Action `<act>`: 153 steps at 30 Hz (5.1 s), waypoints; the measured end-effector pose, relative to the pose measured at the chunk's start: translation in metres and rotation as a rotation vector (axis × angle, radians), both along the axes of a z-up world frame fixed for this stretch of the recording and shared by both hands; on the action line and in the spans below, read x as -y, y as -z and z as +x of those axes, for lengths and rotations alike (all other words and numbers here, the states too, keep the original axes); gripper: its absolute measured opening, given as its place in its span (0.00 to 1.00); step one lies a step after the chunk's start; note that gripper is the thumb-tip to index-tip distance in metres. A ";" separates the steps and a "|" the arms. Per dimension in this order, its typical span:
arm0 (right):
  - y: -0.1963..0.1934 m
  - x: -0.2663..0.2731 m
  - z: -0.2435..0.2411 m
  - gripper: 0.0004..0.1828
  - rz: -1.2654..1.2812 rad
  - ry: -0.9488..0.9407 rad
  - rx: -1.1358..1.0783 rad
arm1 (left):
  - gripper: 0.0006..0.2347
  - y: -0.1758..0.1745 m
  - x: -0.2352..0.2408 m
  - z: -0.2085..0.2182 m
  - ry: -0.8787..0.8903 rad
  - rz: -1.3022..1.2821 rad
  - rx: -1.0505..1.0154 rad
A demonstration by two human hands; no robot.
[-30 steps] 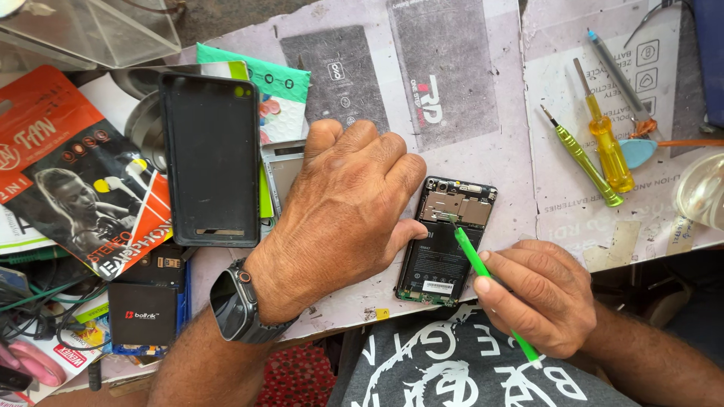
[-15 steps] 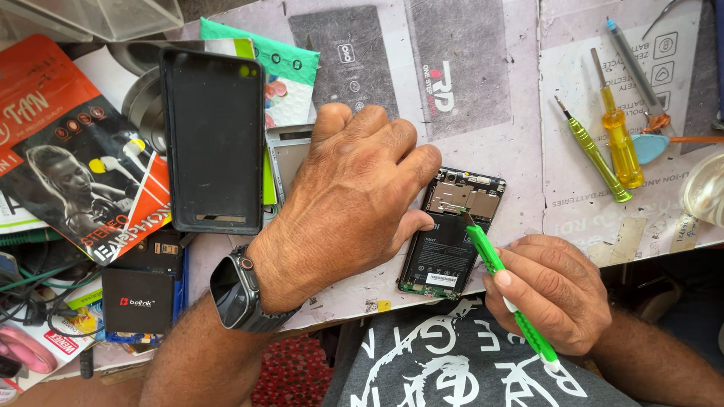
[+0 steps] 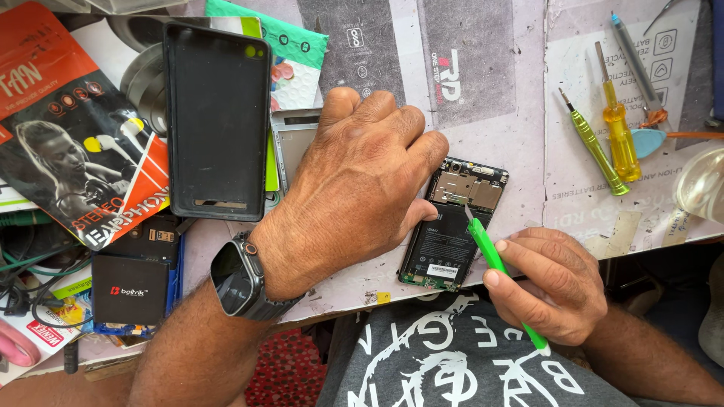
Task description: The person disassembles a smartphone on a cluttered workbench. Using a green utility knife and screwdrivers, they pry open the casing, remove screws, and detach the battery and internal components.
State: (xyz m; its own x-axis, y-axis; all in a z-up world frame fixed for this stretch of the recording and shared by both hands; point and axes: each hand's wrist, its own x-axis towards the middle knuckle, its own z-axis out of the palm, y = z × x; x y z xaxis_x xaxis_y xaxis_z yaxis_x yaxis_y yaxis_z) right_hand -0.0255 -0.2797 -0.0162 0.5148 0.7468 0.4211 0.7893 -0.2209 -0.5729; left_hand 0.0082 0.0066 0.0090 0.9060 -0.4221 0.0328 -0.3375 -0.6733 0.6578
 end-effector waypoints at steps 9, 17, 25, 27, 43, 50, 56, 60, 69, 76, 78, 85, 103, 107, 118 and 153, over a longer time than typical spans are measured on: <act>-0.002 -0.003 -0.003 0.22 -0.024 0.068 -0.001 | 0.21 0.002 0.000 -0.002 -0.018 -0.008 0.043; 0.001 0.000 -0.004 0.22 -0.027 0.074 0.012 | 0.25 0.003 0.000 -0.003 -0.008 0.016 0.088; 0.003 -0.001 -0.003 0.21 0.007 0.088 0.002 | 0.24 0.002 0.001 -0.004 -0.003 0.018 0.057; 0.002 -0.002 -0.003 0.20 0.008 0.090 0.005 | 0.24 0.002 0.000 -0.005 0.001 0.022 0.074; -0.004 -0.002 -0.002 0.18 0.050 0.154 -0.054 | 0.24 -0.003 -0.002 -0.002 0.036 0.044 0.051; 0.000 0.003 -0.006 0.16 0.061 0.184 -0.064 | 0.23 -0.004 -0.001 -0.001 0.043 0.064 0.010; 0.005 0.013 -0.012 0.15 0.120 0.244 -0.124 | 0.24 -0.006 0.000 0.000 0.045 0.062 -0.016; 0.006 0.018 -0.014 0.15 0.147 0.269 -0.146 | 0.24 -0.008 0.000 0.001 0.062 0.070 -0.001; 0.010 0.010 -0.012 0.13 0.204 0.272 -0.069 | 0.25 -0.009 0.001 -0.001 0.068 0.108 0.036; 0.012 0.010 -0.013 0.13 0.208 0.304 -0.007 | 0.25 -0.007 0.001 -0.003 0.068 0.118 0.063; 0.013 0.011 -0.015 0.14 0.214 0.311 -0.016 | 0.25 -0.007 0.001 -0.004 0.068 0.119 0.061; 0.017 0.010 -0.015 0.15 0.259 0.333 -0.009 | 0.25 -0.008 0.003 -0.003 0.060 0.120 0.037; 0.019 0.010 -0.017 0.14 0.269 0.367 -0.005 | 0.27 -0.010 0.003 0.001 0.065 0.101 -0.016; 0.019 0.007 -0.014 0.16 0.266 0.367 0.014 | 0.33 -0.007 0.008 0.000 0.052 0.052 0.056; -0.020 -0.004 0.043 0.14 -0.134 0.184 0.389 | 0.28 -0.018 0.011 -0.015 0.056 0.227 0.163; -0.024 0.016 0.033 0.05 -0.036 0.582 -0.294 | 0.23 -0.011 -0.003 -0.009 0.092 0.128 0.077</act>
